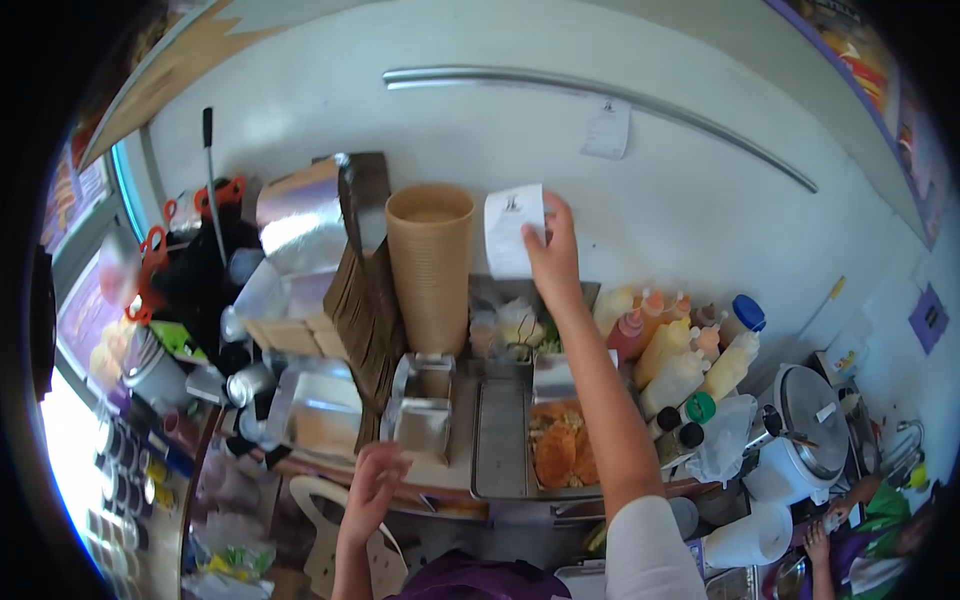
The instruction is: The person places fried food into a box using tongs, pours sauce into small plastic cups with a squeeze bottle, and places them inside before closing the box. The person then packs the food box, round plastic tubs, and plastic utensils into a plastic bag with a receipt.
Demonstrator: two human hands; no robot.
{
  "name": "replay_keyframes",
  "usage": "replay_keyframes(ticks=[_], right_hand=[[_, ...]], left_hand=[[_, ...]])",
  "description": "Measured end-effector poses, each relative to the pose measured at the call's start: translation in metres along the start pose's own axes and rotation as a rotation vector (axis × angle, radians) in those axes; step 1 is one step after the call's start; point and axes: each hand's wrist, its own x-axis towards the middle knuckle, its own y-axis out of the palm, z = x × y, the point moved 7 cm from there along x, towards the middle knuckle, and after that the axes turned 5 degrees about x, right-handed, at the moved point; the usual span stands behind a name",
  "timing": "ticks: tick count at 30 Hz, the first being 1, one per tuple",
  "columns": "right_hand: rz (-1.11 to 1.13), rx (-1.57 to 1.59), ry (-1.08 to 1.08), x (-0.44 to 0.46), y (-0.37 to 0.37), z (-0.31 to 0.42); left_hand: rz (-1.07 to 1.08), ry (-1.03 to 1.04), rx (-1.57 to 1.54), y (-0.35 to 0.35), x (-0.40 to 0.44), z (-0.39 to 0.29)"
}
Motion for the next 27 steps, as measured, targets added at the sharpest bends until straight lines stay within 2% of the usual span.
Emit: replay_keyframes(ticks=[3,4,6,7,9,10,11,12,14,16,17,18,20,22,24,26,27], right_hand=[[0.103,-0.041,0.05,0.045,0.016,0.039],[0.189,0.085,0.064,0.035,0.028,0.062],[0.331,0.381,0.19,-0.026,0.069,0.114],[0.379,0.413,0.145,-0.064,0.082,0.114],[0.703,-0.017,-0.171,-0.133,0.117,0.148],[0.883,0.037,-0.153,-0.171,0.132,0.142],[0.882,0.224,-0.139,-0.2,0.146,0.135],[0.86,0.333,-0.136,-0.219,0.158,0.131],[0.92,0.259,-0.127,-0.25,0.179,0.124],[0.984,0.294,-0.18,-0.288,0.2,0.112],[1.03,0.338,-0.06,-0.304,0.214,0.11],[1.07,0.35,0.049,-0.315,0.228,0.111],[1.017,0.499,0.252,-0.326,0.238,0.123],[1.119,0.468,0.323,-0.338,0.25,0.11],[1.207,0.377,0.362,-0.353,0.252,0.101],[1.316,0.259,0.394,-0.371,0.262,0.093],[1.361,0.233,0.379,-0.378,0.261,0.085]], left_hand=[[0.032,-0.038,-0.073,-0.026,-0.021,0.035],[0.037,-0.042,-0.097,-0.03,-0.024,0.045],[-0.177,0.135,-0.386,-0.035,-0.015,-0.016],[-0.299,0.207,-0.519,-0.04,-0.017,-0.041],[-0.348,0.394,-0.367,-0.047,-0.024,-0.069],[-0.379,0.486,-0.277,-0.048,-0.031,-0.082],[-0.534,0.477,-0.323,-0.049,-0.038,-0.093],[-0.521,0.386,-0.138,-0.051,-0.042,-0.09],[-0.563,0.134,0.246,-0.061,-0.076,-0.078],[-0.686,-0.212,-0.087,-0.073,-0.118,-0.04],[-0.801,-0.203,-0.115,-0.085,-0.143,-0.031],[-0.894,-0.167,-0.138,-0.102,-0.168,-0.021],[-1.124,-0.266,0.077,-0.15,-0.224,-0.014],[-1.275,-0.391,0.286,-0.221,-0.274,-0.004],[-1.468,-0.267,0.292,-0.294,-0.319,0.001],[-1.628,-0.12,0.137,-0.385,-0.393,0.06],[-1.678,-0.039,0.196,-0.42,-0.412,0.056]])
